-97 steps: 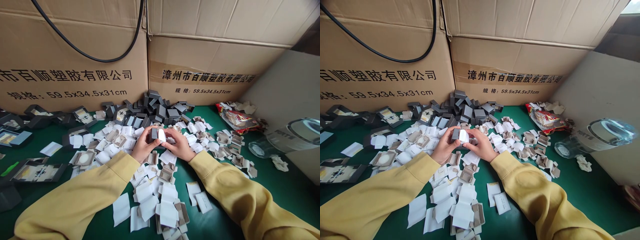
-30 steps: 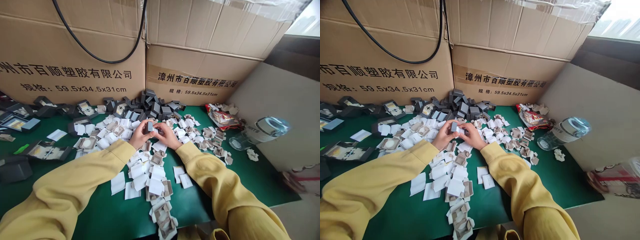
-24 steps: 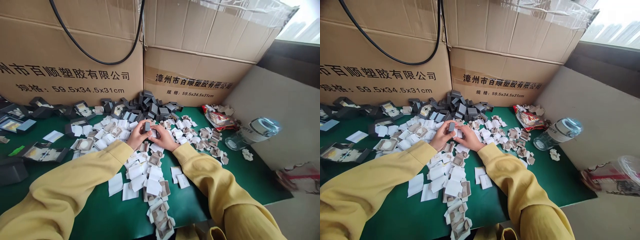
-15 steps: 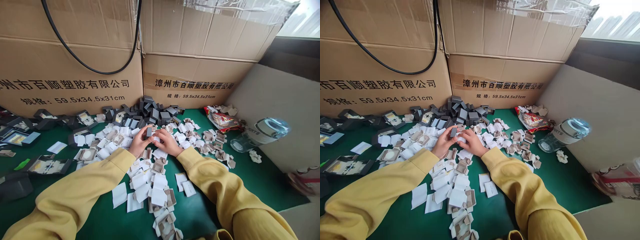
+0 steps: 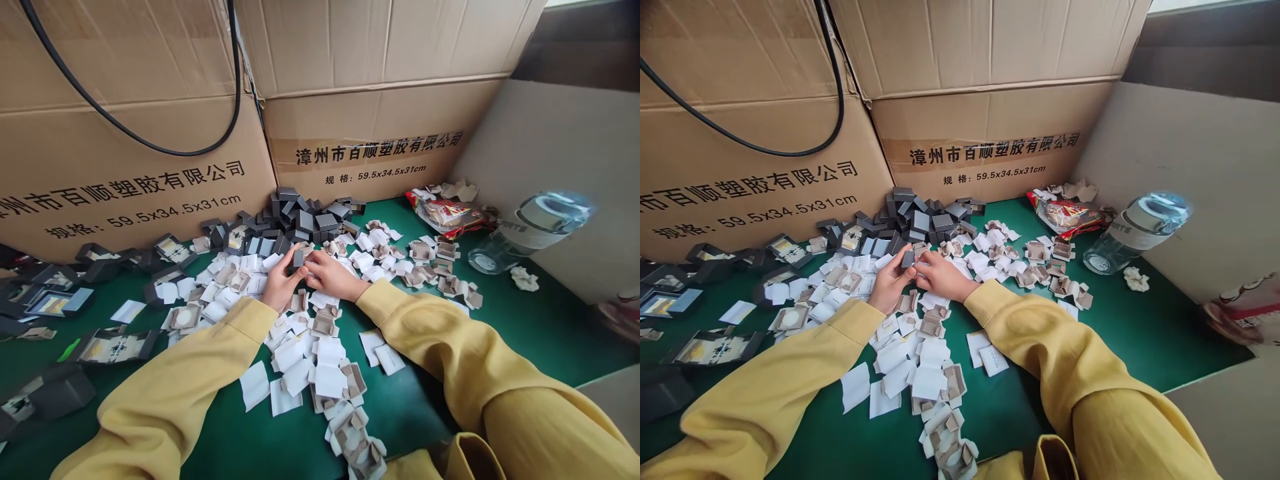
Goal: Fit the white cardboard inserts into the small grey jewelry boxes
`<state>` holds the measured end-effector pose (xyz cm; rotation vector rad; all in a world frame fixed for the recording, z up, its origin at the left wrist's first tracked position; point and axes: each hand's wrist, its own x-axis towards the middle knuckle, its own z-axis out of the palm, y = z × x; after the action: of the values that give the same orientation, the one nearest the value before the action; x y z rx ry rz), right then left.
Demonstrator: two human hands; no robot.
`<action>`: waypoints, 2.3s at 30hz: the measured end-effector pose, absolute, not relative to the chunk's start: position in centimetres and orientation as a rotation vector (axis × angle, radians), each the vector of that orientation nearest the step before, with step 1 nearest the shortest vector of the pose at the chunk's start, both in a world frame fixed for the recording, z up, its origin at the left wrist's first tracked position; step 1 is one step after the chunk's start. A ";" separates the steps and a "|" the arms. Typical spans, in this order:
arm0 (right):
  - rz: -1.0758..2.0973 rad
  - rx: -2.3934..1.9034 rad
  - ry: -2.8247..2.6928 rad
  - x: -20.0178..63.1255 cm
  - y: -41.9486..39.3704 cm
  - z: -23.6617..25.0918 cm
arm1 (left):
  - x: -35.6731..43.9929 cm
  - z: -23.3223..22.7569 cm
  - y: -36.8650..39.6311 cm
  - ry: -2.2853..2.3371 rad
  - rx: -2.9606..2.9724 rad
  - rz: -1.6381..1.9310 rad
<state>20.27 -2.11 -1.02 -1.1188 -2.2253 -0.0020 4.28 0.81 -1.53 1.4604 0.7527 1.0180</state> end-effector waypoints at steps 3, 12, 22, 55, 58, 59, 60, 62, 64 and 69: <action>-0.027 -1.097 -2.264 20.6 -2.0 -0.9 | 4.2 -1.6 0.8 0.770 1.465 1.000; -0.015 -1.085 -2.272 21.0 -2.4 -0.9 | 4.1 -1.4 0.8 0.838 1.416 1.038; -0.120 -1.045 -2.267 20.1 -3.0 -1.5 | 4.2 -1.7 0.9 0.894 1.299 1.053; 1.302 -1.016 -1.613 21.2 -2.1 -0.6 | 3.6 -1.3 -0.6 0.603 2.082 1.307; 1.330 -1.005 -1.658 21.4 -2.2 -0.4 | 3.6 -1.2 -0.5 0.620 2.061 1.298; 1.322 -1.017 -1.698 21.4 -2.2 -0.3 | 3.6 -1.1 -0.5 0.629 2.048 1.299; 1.308 -1.026 -1.747 21.5 -2.3 -0.2 | 3.5 -1.1 -0.5 0.637 2.038 1.293; 1.282 -1.027 -1.835 21.7 -2.3 0.0 | 3.5 -1.0 -0.6 0.632 2.044 1.262; 1.272 -1.022 -1.855 21.8 -2.3 0.1 | 3.5 -1.0 -0.5 0.621 2.062 1.224; 1.304 -1.050 -1.723 21.6 -2.3 -0.1 | 3.8 -1.4 -0.2 0.748 1.911 1.170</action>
<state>21.56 -2.28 -0.07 -1.0497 -1.7229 1.3041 3.81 -0.16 -1.41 1.9114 0.7478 1.1698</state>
